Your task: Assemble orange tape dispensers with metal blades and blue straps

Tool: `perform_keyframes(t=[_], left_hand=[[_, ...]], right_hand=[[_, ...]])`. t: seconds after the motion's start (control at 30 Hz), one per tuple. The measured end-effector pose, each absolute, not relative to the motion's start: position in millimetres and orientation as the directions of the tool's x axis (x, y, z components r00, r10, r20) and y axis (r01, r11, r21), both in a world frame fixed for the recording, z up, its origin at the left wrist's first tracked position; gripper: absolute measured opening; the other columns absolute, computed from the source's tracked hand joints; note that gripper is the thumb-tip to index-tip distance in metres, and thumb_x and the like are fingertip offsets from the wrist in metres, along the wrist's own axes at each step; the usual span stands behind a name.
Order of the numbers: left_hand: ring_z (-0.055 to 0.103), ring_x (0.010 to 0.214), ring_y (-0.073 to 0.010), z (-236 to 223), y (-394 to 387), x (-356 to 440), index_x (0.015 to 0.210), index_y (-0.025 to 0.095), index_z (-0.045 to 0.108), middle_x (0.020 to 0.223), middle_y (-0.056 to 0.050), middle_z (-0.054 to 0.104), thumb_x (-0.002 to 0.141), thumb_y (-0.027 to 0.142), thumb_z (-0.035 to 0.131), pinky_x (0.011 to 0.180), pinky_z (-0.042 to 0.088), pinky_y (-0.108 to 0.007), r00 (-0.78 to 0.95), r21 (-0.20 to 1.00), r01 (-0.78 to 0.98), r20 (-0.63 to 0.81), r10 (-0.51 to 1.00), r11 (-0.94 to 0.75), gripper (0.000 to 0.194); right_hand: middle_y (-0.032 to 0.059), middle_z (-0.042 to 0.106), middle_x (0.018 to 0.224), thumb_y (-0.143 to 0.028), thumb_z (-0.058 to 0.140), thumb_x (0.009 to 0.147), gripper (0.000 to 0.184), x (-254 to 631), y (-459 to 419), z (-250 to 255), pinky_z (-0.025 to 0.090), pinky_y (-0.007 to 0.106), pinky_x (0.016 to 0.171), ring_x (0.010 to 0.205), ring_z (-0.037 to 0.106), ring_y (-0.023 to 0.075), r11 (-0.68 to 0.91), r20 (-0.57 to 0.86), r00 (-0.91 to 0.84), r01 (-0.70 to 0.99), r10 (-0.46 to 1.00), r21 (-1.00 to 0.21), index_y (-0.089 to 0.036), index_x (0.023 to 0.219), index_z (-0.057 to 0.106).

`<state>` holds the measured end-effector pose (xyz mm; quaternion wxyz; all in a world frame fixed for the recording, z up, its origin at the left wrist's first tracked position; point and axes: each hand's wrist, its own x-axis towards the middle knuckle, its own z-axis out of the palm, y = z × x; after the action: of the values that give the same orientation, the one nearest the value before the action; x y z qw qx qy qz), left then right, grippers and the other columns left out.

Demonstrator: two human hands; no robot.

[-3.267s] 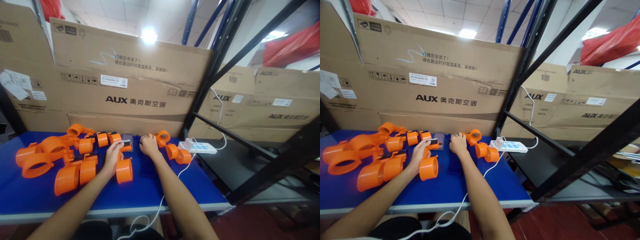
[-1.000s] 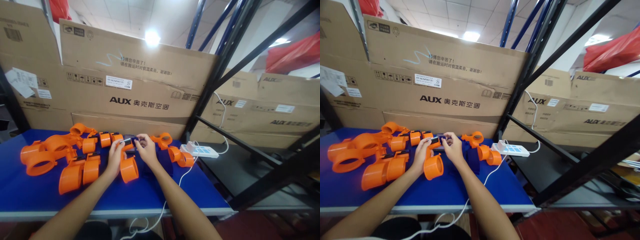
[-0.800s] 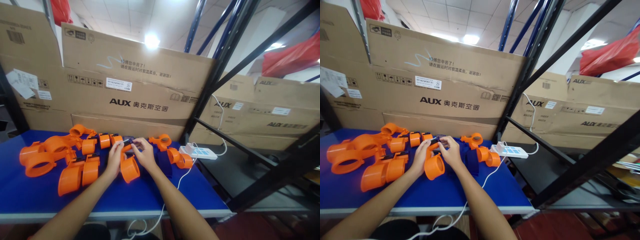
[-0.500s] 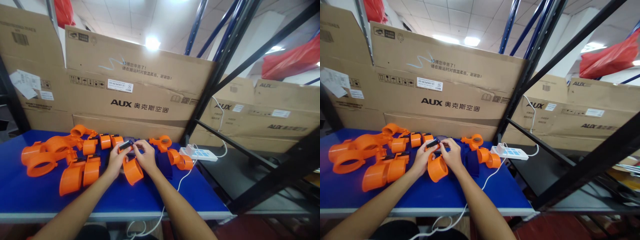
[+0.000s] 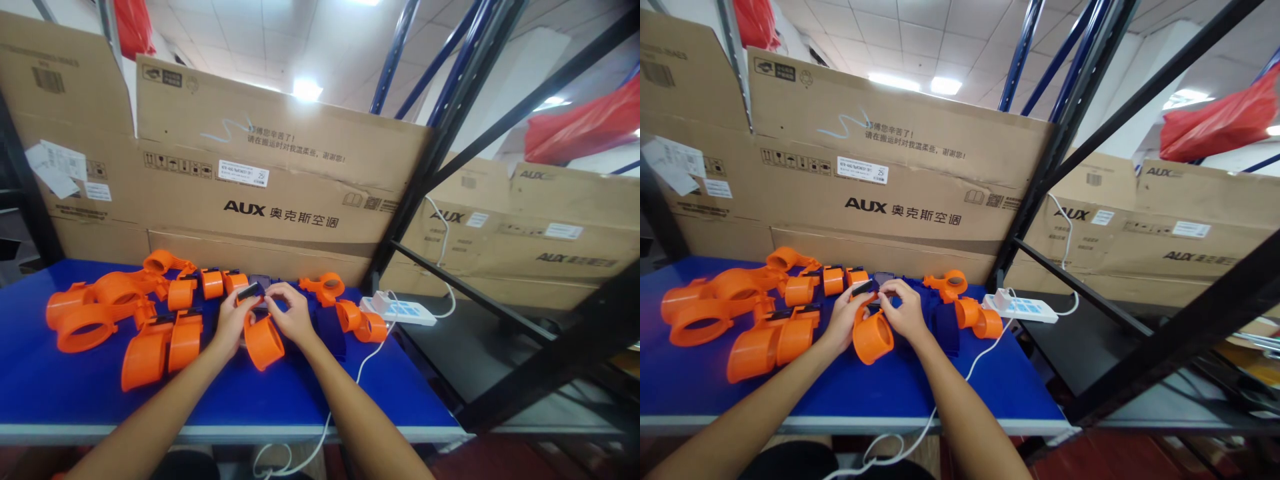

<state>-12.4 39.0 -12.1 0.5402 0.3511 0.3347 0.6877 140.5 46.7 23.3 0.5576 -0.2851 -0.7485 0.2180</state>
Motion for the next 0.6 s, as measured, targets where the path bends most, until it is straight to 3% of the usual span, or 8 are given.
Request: perform_keyframes(t=[0.2, 0.37, 0.53, 0.6], left_hand=[[0.053, 0.040, -0.0079, -14.2, 39.9, -11.9, 0.100, 0.017, 0.071, 0.073, 0.000, 0.071, 0.065, 0.030, 0.087, 0.042, 0.039, -0.021, -0.142, 0.858, -0.484, 0.119, 0.983, -0.174, 0.041], [0.051, 0.039, -0.0069, -9.7, 35.0, -9.7, 0.116, 0.017, 0.072, 0.082, -0.004, 0.074, 0.064, 0.029, 0.088, 0.041, 0.037, -0.022, -0.052, 0.868, -0.479, 0.117, 0.992, -0.127, 0.057], [0.053, 0.040, -0.0063, -3.2, 27.4, -9.5, 0.152, 0.024, 0.047, 0.084, -0.002, 0.071, 0.065, 0.025, 0.087, 0.043, 0.037, -0.021, 0.051, 0.848, -0.523, 0.133, 0.990, -0.087, 0.095], [0.053, 0.040, -0.0063, -1.8, 23.9, -9.0, 0.158, 0.028, 0.035, 0.083, 0.000, 0.069, 0.067, 0.023, 0.087, 0.043, 0.038, -0.021, 0.091, 0.843, -0.534, 0.135, 0.987, -0.066, 0.105]], right_hand=[[0.0072, 0.072, 0.094, -0.034, 0.068, 0.090, 0.012, 145.4, 50.8, 25.1, 0.056, 0.040, 0.087, 0.092, 0.068, 0.0238, 0.745, 0.715, -0.210, 0.167, 0.667, -0.646, -0.024, 0.087, 0.074], [0.0018, 0.066, 0.081, -0.043, 0.074, 0.085, 0.021, 147.6, 56.4, 24.4, 0.054, 0.033, 0.076, 0.077, 0.063, 0.0192, 0.610, 0.593, -0.202, 0.030, 0.780, -0.792, -0.023, 0.084, 0.068], [0.0033, 0.070, 0.100, -0.048, 0.070, 0.087, 0.034, 149.9, 49.8, 31.8, 0.053, 0.035, 0.088, 0.093, 0.067, 0.0203, 0.398, 0.423, -0.383, -0.146, 0.821, -0.906, -0.025, 0.112, 0.068], [0.0053, 0.072, 0.104, -0.052, 0.066, 0.089, 0.037, 150.9, 44.2, 36.8, 0.054, 0.038, 0.091, 0.099, 0.067, 0.0228, 0.339, 0.378, -0.464, -0.170, 0.801, -0.925, -0.025, 0.115, 0.069]])
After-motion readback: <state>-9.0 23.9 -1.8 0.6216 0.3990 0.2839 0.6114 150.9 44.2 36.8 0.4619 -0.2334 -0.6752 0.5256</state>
